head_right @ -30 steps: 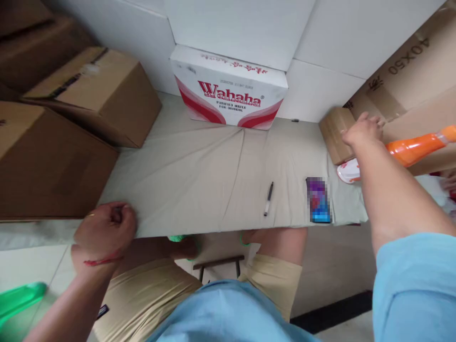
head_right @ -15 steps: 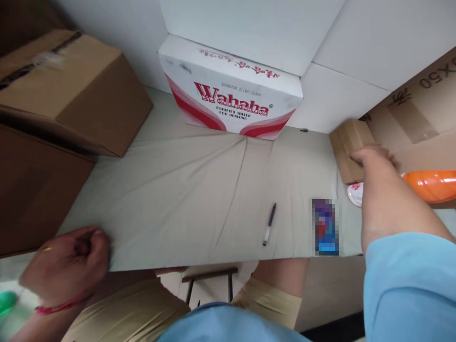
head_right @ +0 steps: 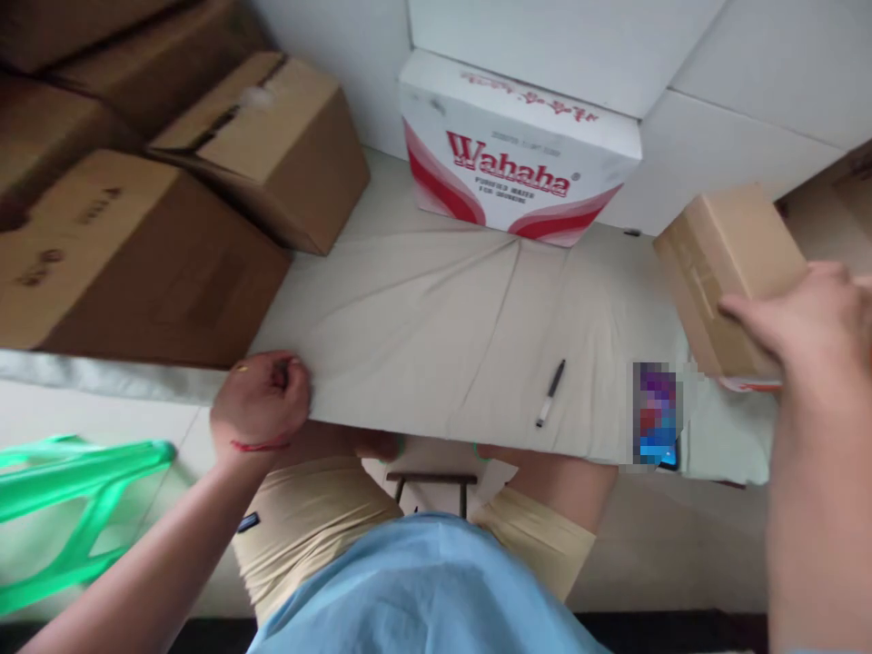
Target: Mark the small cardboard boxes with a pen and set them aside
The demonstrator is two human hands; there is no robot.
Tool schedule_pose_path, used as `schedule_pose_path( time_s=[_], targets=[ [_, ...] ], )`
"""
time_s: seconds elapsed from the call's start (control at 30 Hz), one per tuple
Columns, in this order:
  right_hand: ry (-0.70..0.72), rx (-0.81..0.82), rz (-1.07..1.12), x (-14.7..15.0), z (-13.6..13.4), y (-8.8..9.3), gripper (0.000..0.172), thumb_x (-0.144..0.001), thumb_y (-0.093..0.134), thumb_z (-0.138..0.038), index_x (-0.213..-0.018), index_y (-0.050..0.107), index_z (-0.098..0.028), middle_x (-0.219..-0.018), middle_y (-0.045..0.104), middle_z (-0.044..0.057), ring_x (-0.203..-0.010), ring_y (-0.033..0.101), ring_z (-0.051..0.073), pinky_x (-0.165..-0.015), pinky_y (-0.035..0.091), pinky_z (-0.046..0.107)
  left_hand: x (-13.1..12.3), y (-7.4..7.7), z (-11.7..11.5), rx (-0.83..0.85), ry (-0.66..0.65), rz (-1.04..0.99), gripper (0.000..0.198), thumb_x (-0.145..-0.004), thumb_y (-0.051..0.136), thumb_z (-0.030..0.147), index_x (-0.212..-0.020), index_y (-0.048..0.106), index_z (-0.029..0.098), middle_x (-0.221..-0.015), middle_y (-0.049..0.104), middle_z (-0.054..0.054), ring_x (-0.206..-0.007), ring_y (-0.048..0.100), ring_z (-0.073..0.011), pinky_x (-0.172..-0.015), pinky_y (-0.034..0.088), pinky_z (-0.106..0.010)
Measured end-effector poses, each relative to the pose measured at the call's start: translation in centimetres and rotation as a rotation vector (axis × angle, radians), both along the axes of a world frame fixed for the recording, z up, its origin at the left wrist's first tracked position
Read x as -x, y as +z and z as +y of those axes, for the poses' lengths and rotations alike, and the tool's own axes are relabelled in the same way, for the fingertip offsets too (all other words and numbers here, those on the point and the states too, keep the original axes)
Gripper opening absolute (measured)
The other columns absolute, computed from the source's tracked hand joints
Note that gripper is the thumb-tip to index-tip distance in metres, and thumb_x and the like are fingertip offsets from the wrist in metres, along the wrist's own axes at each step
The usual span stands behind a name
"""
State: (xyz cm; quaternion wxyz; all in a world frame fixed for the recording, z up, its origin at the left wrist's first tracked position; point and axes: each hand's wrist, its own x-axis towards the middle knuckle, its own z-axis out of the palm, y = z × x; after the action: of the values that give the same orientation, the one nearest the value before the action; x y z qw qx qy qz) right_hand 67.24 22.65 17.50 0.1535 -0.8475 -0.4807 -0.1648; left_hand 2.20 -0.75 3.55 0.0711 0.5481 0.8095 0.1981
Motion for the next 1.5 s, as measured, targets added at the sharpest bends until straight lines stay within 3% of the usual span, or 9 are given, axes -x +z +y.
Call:
schedule_pose_path(
  time_s=[0.1,0.23,0.43,0.63,0.87,1.07,1.2,1.3,1.5],
  targets=[
    [0.344,0.162,-0.022,7.3,-8.6,-0.3,0.125,-0.05,0.095,-0.083,-0.142,0.07,-0.002,-0.135,0.063,0.034,-0.13,0.062,0.049,-0.082,0.048,0.062,0.0,-0.6,0.3,-0.1,0.058,-0.099,0.017,-0.09,0.056,0.028,-0.075,0.061,0.023,-0.071,0.058,-0.006,-0.079,0.059,-0.0259,-0.074,0.04,-0.036],
    [1.058,-0.052,-0.069,20.3,-20.0,-5.0,0.097,-0.076,0.09,-0.046,-0.16,0.05,-0.015,-0.136,0.057,0.024,-0.128,0.06,0.042,-0.101,0.058,0.061,-0.4,-1.2,-0.2,-0.185,0.163,-0.218,0.016,-0.089,0.057,0.031,-0.089,0.069,0.021,-0.08,0.067,-0.007,-0.087,0.066,-0.0278,-0.083,0.049,-0.039],
    [1.115,-0.219,-0.097,31.9,-26.8,-10.4,0.067,-0.095,0.077,-0.026,-0.157,0.053,-0.022,-0.13,0.064,0.016,-0.14,0.055,0.035,-0.131,0.034,0.064,-3.7,0.2,-4.8,-0.15,0.15,-0.651,0.043,-0.104,0.048,0.061,-0.101,0.066,0.022,-0.074,0.067,-0.001,-0.061,0.066,-0.0181,-0.059,0.051,-0.029],
    [1.235,-0.087,0.19,30.2,-29.5,-10.6,0.051,-0.098,0.076,-0.028,-0.148,0.065,-0.029,-0.136,0.07,0.01,-0.145,0.056,0.032,-0.133,0.035,0.062,-5.7,1.0,-8.4,0.029,0.188,-1.155,0.078,-0.087,0.055,0.094,-0.106,0.063,0.019,-0.084,0.07,-0.004,-0.062,0.071,-0.0179,-0.052,0.05,-0.025],
    [0.4,-0.163,0.986,24.8,-28.8,-11.5,0.058,-0.099,0.069,-0.063,-0.136,0.073,-0.019,-0.135,0.073,0.018,-0.121,0.074,0.031,-0.11,0.059,0.056,-4.9,0.8,-7.4,-0.17,0.072,-0.865,0.066,-0.099,0.052,0.08,-0.112,0.077,0.019,-0.124,0.074,-0.015,-0.11,0.072,-0.0283,-0.093,0.063,-0.042],
    [0.281,-0.128,1.332,25.8,-28.5,-13.2,0.077,-0.088,0.079,-0.068,-0.149,0.067,-0.023,-0.162,0.061,0.013,-0.156,0.052,0.031,-0.134,0.037,0.053,-7.3,3.0,-7.5,-0.142,-0.188,-1.071,0.058,-0.106,0.053,0.066,-0.14,0.076,0.025,-0.153,0.07,-0.01,-0.151,0.057,-0.0336,-0.132,0.04,-0.051],
    [0.201,-0.279,1.522,25.5,-28.3,-12.4,0.075,-0.084,0.082,-0.062,-0.148,0.066,-0.026,-0.155,0.066,0.01,-0.144,0.062,0.031,-0.12,0.053,0.052,-9.3,7.0,-9.7,-0.303,-0.575,-0.844,0.056,-0.098,0.072,0.043,-0.153,0.068,0.032,-0.162,0.063,-0.008,-0.154,0.055,-0.0369,-0.14,0.021,-0.058],
    [0.288,-0.3,1.613,24.9,-28.3,-10.9,0.058,-0.09,0.077,-0.056,-0.141,0.071,-0.029,-0.146,0.071,0.007,-0.131,0.069,0.029,-0.109,0.06,0.049,-10.6,8.6,-11.0,-0.366,-0.741,-0.782,0.058,-0.093,0.077,0.035,-0.151,0.069,0.032,-0.157,0.066,-0.01,-0.149,0.059,-0.0386,-0.136,0.03,-0.06],
    [0.475,-0.392,1.451,25.4,-29.8,-8.4,0.063,-0.089,0.076,-0.041,-0.151,0.062,-0.036,-0.157,0.063,0.007,-0.138,0.065,0.032,-0.115,0.053,0.059,-10.9,6.5,-11.3,-0.394,-0.259,-1.283,0.045,-0.096,0.076,0.054,-0.134,0.067,0.033,-0.138,0.067,-0.01,-0.129,0.067,-0.0324,-0.11,0.058,-0.05]
  ],
)
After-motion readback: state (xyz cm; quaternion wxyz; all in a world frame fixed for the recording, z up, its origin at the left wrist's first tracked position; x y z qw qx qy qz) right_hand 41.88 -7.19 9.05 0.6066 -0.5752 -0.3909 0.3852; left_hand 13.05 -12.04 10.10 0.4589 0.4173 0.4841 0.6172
